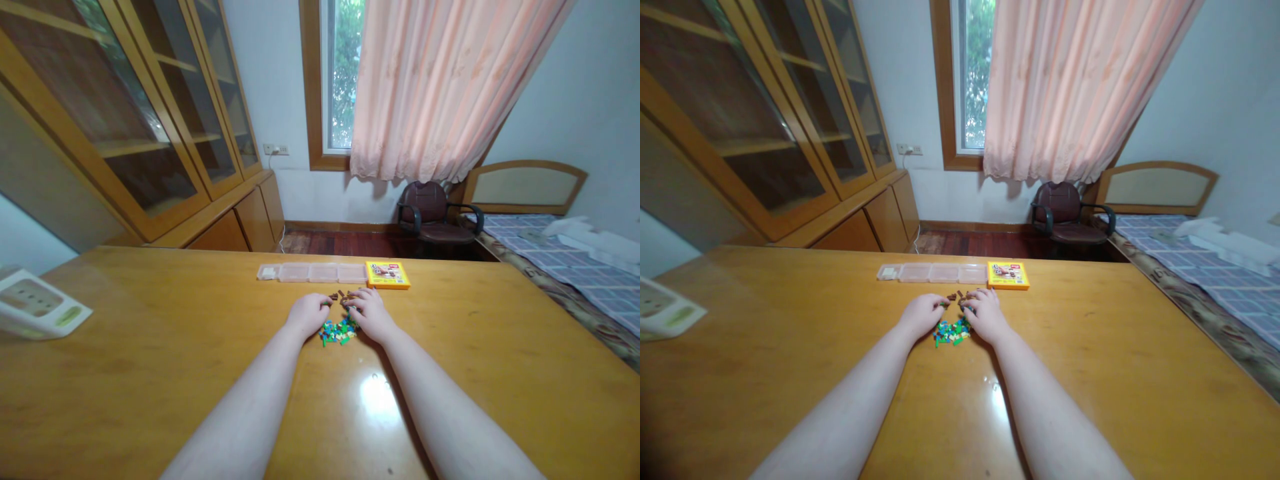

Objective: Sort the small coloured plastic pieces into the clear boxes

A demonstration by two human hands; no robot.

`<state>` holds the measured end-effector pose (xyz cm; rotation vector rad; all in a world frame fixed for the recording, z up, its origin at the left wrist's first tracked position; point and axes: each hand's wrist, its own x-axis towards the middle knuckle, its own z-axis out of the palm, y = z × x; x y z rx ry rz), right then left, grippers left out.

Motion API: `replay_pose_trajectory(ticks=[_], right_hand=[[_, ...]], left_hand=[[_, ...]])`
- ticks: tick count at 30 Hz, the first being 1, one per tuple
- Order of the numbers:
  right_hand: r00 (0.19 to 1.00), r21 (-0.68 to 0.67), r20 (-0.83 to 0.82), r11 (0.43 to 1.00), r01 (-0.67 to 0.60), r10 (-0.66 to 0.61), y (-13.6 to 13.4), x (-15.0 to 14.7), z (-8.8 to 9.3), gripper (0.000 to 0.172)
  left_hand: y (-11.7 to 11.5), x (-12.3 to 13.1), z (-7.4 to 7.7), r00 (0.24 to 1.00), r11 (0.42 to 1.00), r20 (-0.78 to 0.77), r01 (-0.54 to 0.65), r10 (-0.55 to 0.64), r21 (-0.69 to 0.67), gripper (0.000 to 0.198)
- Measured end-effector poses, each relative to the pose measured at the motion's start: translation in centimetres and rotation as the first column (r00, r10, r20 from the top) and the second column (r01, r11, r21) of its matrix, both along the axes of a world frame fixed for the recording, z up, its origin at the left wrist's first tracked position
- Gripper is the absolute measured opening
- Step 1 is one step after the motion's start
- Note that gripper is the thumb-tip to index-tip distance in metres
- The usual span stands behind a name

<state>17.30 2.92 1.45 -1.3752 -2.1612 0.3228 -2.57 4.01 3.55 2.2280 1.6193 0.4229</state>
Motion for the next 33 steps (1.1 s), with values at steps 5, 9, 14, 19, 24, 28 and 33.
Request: replay_pose_trajectory(ticks=[5, 9, 14, 19, 24, 28, 33], right_hand=[[1.000, 0.016, -0.014, 1.000, 0.023, -0.022, 0.09, -0.02, -0.11, 0.021], [0.998, 0.050, -0.042, 0.998, 0.042, -0.040, 0.16, 0.05, -0.14, 0.022], [0.987, 0.079, -0.080, 0.986, 0.144, -0.138, 0.28, 0.29, -0.01, 0.026], [0.979, 0.063, -0.106, 0.981, 0.181, -0.174, 0.32, 0.39, 0.08, 0.027], [0.987, 0.066, -0.112, 0.990, 0.127, -0.119, 0.23, 0.28, -0.03, 0.024], [0.992, 0.055, -0.102, 0.996, 0.074, -0.068, 0.22, 0.21, -0.05, 0.026], [0.986, 0.037, -0.144, 0.996, -0.081, 0.086, -0.02, 0.01, 0.29, 0.024]], left_hand=[[0.07, -0.20, 0.06, 0.998, 0.997, -0.016, -0.061, 0.061, 0.040, 0.028], [0.10, -0.10, 0.03, 0.998, 0.999, -0.044, -0.040, 0.040, -0.013, 0.030], [-0.07, 0.22, -0.10, 1.000, 0.998, 0.004, 0.029, -0.029, -0.057, 0.036], [-0.12, 0.24, -0.05, 1.000, 0.999, 0.017, 0.023, -0.022, -0.026, 0.037], [0.00, 0.16, -0.16, 0.998, 0.998, 0.010, 0.058, -0.058, -0.006, 0.031], [-0.03, 0.25, -0.29, 0.998, 0.997, 0.009, 0.065, -0.064, -0.039, 0.037], [-0.02, 0.30, -0.36, 0.998, 0.998, 0.054, 0.046, -0.044, -0.033, 0.040]])
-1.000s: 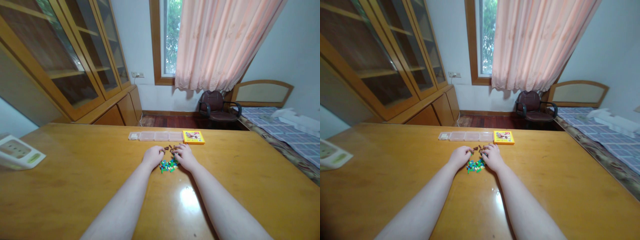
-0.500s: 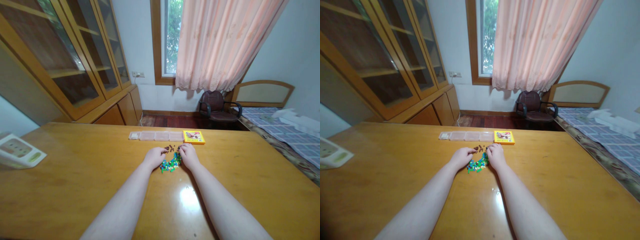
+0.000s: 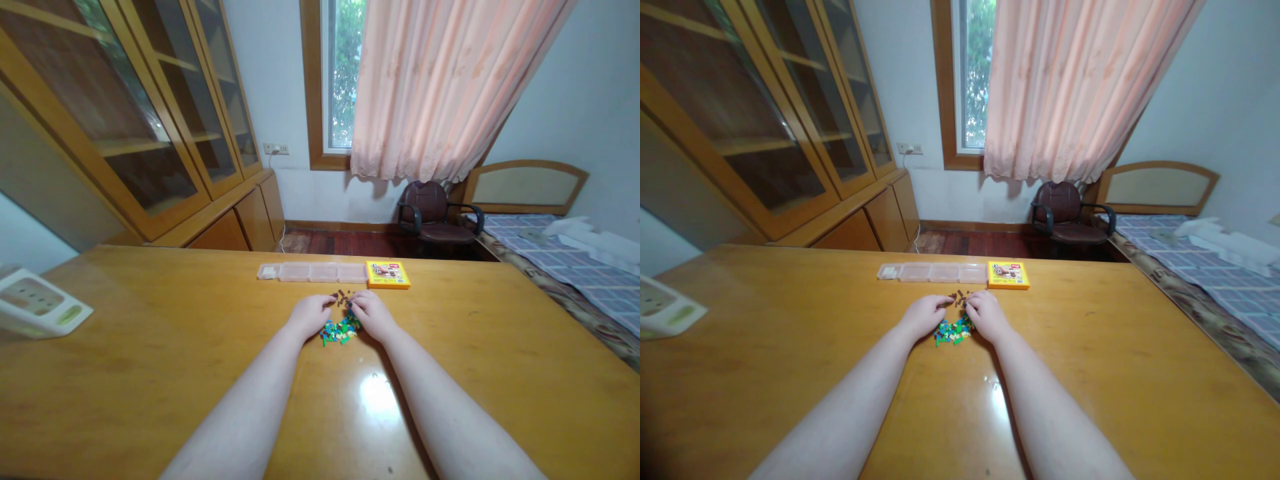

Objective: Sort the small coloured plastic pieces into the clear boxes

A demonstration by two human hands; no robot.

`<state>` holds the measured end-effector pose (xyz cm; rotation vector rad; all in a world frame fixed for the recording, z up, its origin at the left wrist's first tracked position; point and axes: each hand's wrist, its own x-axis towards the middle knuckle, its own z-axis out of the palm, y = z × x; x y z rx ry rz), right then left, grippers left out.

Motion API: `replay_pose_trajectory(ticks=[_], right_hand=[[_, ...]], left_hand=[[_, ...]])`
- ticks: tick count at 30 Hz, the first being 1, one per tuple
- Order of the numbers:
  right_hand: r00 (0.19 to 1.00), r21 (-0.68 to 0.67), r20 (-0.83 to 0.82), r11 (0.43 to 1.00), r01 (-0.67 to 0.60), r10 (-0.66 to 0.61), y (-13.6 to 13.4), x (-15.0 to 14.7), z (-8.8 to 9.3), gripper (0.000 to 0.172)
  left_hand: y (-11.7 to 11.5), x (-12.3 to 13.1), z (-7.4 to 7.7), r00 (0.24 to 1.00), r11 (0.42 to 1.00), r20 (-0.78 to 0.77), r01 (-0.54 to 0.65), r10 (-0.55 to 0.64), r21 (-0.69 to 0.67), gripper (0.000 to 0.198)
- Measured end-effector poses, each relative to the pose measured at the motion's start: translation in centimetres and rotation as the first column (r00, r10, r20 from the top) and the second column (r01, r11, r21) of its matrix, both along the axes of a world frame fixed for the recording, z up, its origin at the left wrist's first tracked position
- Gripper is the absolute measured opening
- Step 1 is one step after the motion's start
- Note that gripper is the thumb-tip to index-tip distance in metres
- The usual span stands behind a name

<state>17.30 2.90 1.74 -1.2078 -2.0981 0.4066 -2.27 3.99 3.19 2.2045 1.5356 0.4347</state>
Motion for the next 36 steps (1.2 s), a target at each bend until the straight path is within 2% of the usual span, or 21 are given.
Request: replay_pose_trajectory(ticks=[5, 11, 14, 19, 21, 24, 27, 30, 33, 36], right_hand=[[0.980, 0.003, -0.008, 0.980, -0.198, 0.198, -0.8, -0.7, 1.1, 0.019], [0.936, -0.040, 0.164, 0.950, -0.308, 0.311, -2.3, -2.1, 1.9, 0.027], [0.928, -0.092, 0.219, 0.953, -0.289, 0.303, -2.5, -2.2, 1.8, 0.029], [0.962, -0.095, 0.215, 0.984, -0.151, 0.169, -1.9, -1.8, 1.5, 0.025], [0.961, -0.114, 0.219, 0.983, -0.145, 0.167, -1.9, -1.8, 1.8, 0.028], [0.934, -0.181, 0.229, 0.955, -0.235, 0.273, -2.4, -2.1, 2.5, 0.034], [0.872, -0.248, 0.229, 0.892, -0.378, 0.433, -3.1, -2.7, 3.1, 0.037], [0.831, -0.260, 0.255, 0.863, -0.434, 0.495, -3.7, -3.4, 3.0, 0.052], [0.844, -0.223, 0.317, 0.899, -0.377, 0.432, -3.9, -3.9, 2.1, 0.067], [0.866, -0.188, 0.370, 0.940, -0.285, 0.337, -3.8, -4.0, 1.2, 0.067]], left_hand=[[0.4, -0.3, -0.4, 0.996, 0.996, 0.024, -0.083, 0.082, 0.020, 0.034], [0.9, -0.6, -0.9, 0.976, 0.982, 0.115, -0.187, 0.183, 0.022, 0.029], [0.9, -0.6, -0.9, 0.968, 0.976, 0.136, -0.215, 0.210, 0.021, 0.028], [0.8, -0.6, -0.6, 0.971, 0.978, 0.124, -0.209, 0.207, 0.006, 0.028], [0.8, -0.6, -0.6, 0.971, 0.979, 0.131, -0.204, 0.201, 0.010, 0.028], [0.8, -0.7, -0.7, 0.969, 0.979, 0.148, -0.203, 0.198, 0.018, 0.028], [0.9, -0.7, -0.7, 0.965, 0.977, 0.158, -0.213, 0.211, -0.001, 0.028], [0.9, -0.7, -0.8, 0.959, 0.973, 0.166, -0.230, 0.231, -0.022, 0.028], [0.9, -0.6, -0.8, 0.956, 0.971, 0.167, -0.239, 0.240, -0.024, 0.027], [1.0, -0.6, -0.8, 0.958, 0.974, 0.181, -0.226, 0.223, -0.004, 0.027]])
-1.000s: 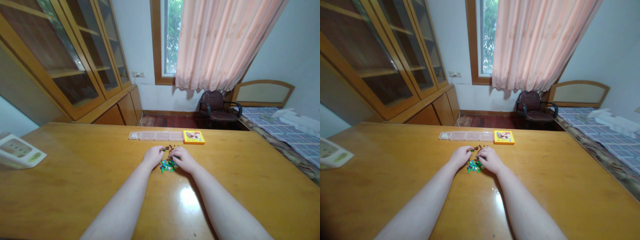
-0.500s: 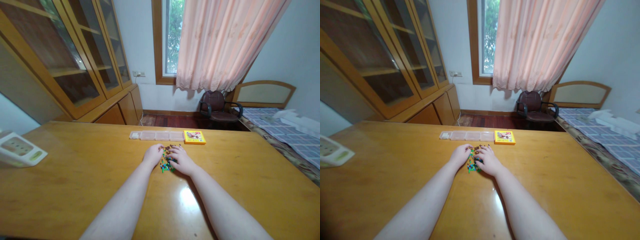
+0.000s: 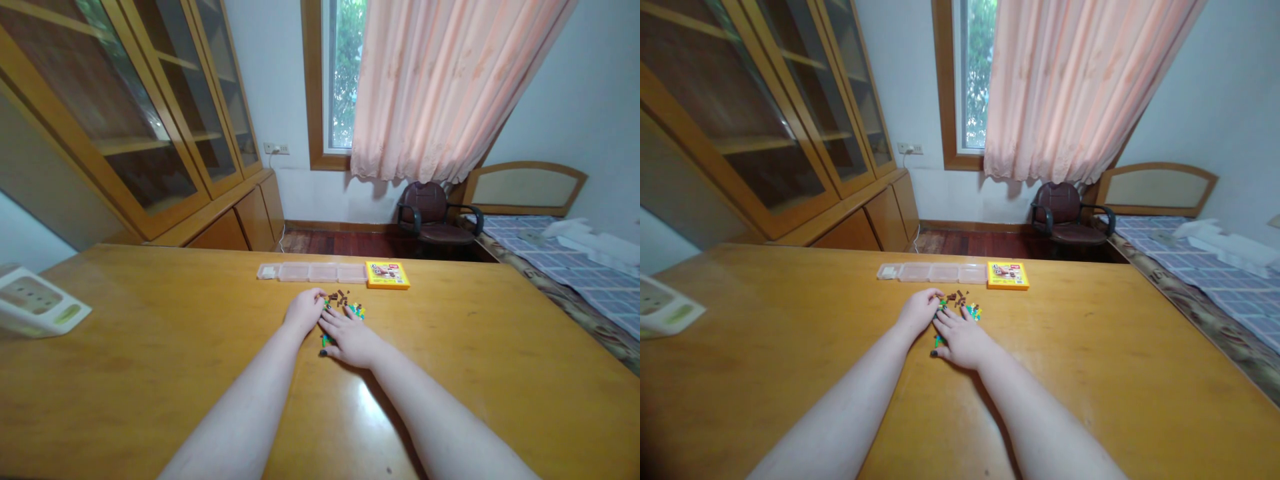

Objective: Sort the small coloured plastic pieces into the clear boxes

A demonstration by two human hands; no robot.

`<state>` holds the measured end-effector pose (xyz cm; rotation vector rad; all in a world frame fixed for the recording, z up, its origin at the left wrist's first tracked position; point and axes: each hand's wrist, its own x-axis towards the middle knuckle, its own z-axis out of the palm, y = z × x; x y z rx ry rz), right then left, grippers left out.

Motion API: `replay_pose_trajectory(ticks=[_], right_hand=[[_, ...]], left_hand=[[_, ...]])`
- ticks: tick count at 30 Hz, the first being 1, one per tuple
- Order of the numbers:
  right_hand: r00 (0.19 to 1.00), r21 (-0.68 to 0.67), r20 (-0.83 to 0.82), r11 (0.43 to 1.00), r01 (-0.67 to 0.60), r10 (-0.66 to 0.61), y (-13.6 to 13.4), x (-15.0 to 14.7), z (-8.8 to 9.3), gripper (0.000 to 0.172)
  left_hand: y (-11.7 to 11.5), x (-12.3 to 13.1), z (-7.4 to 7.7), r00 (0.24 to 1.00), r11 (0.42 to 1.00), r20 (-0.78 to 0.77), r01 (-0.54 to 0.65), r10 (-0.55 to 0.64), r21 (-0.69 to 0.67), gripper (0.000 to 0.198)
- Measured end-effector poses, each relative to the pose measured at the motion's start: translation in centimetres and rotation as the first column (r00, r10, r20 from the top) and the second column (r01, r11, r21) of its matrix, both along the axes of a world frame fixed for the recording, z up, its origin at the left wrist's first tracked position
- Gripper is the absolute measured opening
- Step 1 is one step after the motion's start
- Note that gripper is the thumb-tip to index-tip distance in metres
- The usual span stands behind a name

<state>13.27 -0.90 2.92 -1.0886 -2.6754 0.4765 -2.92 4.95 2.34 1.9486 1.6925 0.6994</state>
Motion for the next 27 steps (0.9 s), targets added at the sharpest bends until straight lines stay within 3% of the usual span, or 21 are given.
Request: replay_pose_trajectory(ticks=[4, 9, 12, 17, 21, 24, 27], right_hand=[[0.998, 0.032, -0.011, 0.998, 0.056, -0.056, 0.3, 0.3, 0.1, 0.059], [0.984, 0.015, -0.089, 0.988, -0.153, 0.154, -0.1, 0.3, 1.3, 0.041], [0.982, -0.012, -0.083, 0.986, -0.168, 0.167, -0.2, 0.1, 1.1, 0.041], [0.998, 0.063, -0.054, 0.998, -0.005, 0.009, 0.3, 0.2, 0.1, 0.031], [0.980, 0.132, -0.135, 0.978, 0.162, -0.144, 1.2, 0.8, -0.2, 0.025], [0.918, 0.094, -0.257, 0.937, 0.336, -0.303, 2.3, 1.7, -0.7, 0.024], [0.805, 0.016, -0.364, 0.861, 0.508, -0.469, 3.4, 2.6, -1.2, 0.024]], left_hand=[[0.1, -0.1, -0.2, 1.000, 1.000, -0.008, -0.002, 0.002, 0.022, 0.030], [0.2, -0.1, -0.4, 1.000, 0.999, 0.014, -0.018, 0.018, 0.032, 0.030], [0.3, -0.1, -0.5, 0.999, 0.998, 0.028, -0.023, 0.021, 0.057, 0.031], [0.5, -0.2, -0.5, 0.999, 0.985, 0.040, -0.009, 0.002, 0.174, 0.030], [0.6, -0.2, -0.7, 1.000, 0.979, 0.000, 0.013, -0.013, 0.206, 0.027], [0.5, -0.2, -0.7, 0.996, 0.970, -0.065, 0.072, -0.058, 0.233, 0.023], [0.2, 0.0, -0.3, 0.981, 0.959, -0.147, 0.161, -0.129, 0.231, 0.023]])
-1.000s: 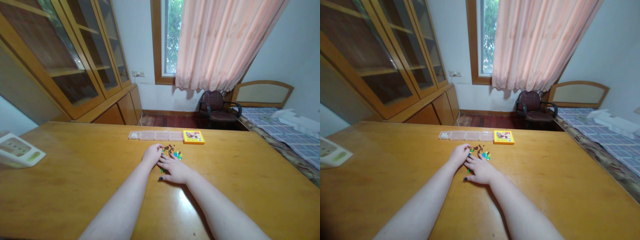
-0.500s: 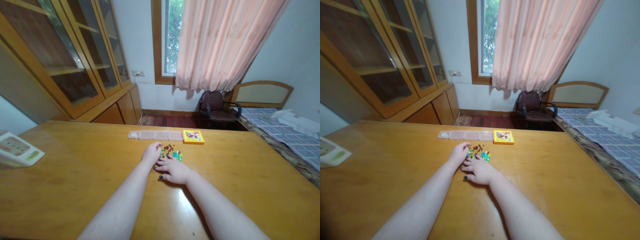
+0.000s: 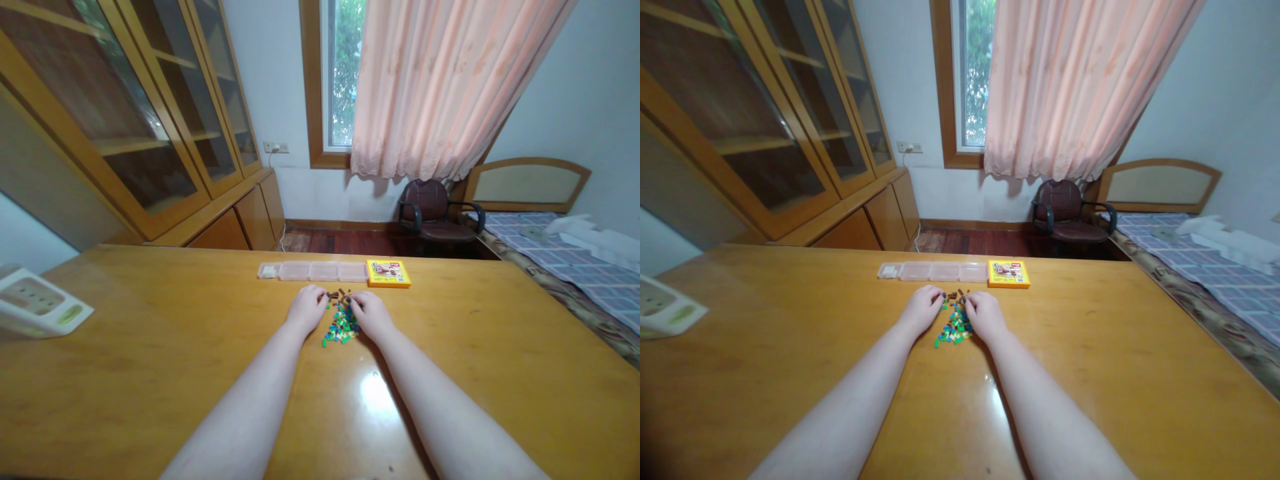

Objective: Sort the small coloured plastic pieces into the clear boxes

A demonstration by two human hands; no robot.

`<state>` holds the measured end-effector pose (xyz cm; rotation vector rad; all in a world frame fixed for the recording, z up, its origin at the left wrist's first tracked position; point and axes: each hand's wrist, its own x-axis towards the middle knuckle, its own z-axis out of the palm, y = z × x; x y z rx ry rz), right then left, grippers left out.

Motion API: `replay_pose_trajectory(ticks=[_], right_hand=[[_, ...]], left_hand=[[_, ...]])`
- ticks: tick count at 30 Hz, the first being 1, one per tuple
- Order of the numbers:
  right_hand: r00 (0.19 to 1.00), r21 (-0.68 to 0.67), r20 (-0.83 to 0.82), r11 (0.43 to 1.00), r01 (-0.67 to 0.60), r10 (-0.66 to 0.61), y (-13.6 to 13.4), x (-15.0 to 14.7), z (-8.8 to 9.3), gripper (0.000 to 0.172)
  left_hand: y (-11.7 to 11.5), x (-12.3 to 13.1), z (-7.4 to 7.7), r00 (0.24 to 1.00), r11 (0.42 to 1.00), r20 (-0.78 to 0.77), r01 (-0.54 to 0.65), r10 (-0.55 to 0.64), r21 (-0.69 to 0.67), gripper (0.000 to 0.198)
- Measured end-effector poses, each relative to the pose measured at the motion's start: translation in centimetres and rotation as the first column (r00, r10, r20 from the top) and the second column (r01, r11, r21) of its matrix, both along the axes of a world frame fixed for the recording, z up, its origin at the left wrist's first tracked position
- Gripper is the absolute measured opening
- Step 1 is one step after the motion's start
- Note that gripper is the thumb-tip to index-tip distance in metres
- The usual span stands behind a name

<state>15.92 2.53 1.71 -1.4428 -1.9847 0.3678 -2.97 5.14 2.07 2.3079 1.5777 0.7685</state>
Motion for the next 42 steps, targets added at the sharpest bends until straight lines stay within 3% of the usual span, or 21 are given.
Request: replay_pose_trajectory(ticks=[5, 11, 14, 20, 27, 35, 42], right_hand=[[0.973, -0.058, -0.186, 0.990, 0.129, -0.138, 0.7, 0.7, -0.6, 0.034], [0.965, -0.114, -0.263, 0.993, -0.010, -0.020, 0.5, 0.4, -0.7, 0.032], [0.982, -0.137, -0.187, 0.990, -0.030, 0.004, 0.4, 0.2, -0.7, 0.035], [0.994, -0.106, -0.030, 0.989, 0.101, -0.105, 0.4, 0.5, -0.3, 0.037], [0.990, 0.000, 0.074, 0.992, -0.123, 0.123, -0.2, 0.1, 0.2, 0.024], [0.963, -0.073, 0.246, 0.993, -0.097, 0.112, -0.6, -0.2, 0.0, 0.036], [0.962, -0.144, 0.231, 0.983, -0.113, 0.145, -0.4, -0.3, -0.3, 0.038]], left_hand=[[-0.6, 0.3, 0.9, 0.994, 0.996, -0.074, 0.075, -0.078, -0.039, 0.033], [-0.7, 0.2, 1.1, 0.990, 0.991, -0.142, 0.004, -0.024, -0.136, 0.041], [-0.7, 0.2, 1.1, 0.987, 0.986, -0.161, -0.042, 0.015, -0.164, 0.044], [-0.7, 0.2, 1.0, 0.987, 0.990, -0.159, -0.045, 0.023, -0.135, 0.046], [-0.5, 0.0, 0.5, 0.991, 0.998, -0.134, 0.016, -0.025, -0.068, 0.042], [-0.6, 0.0, 0.7, 0.979, 0.997, -0.204, -0.006, -0.009, -0.072, 0.042], [-0.7, 0.1, 0.8, 0.978, 0.995, -0.209, -0.041, 0.021, -0.091, 0.042]])
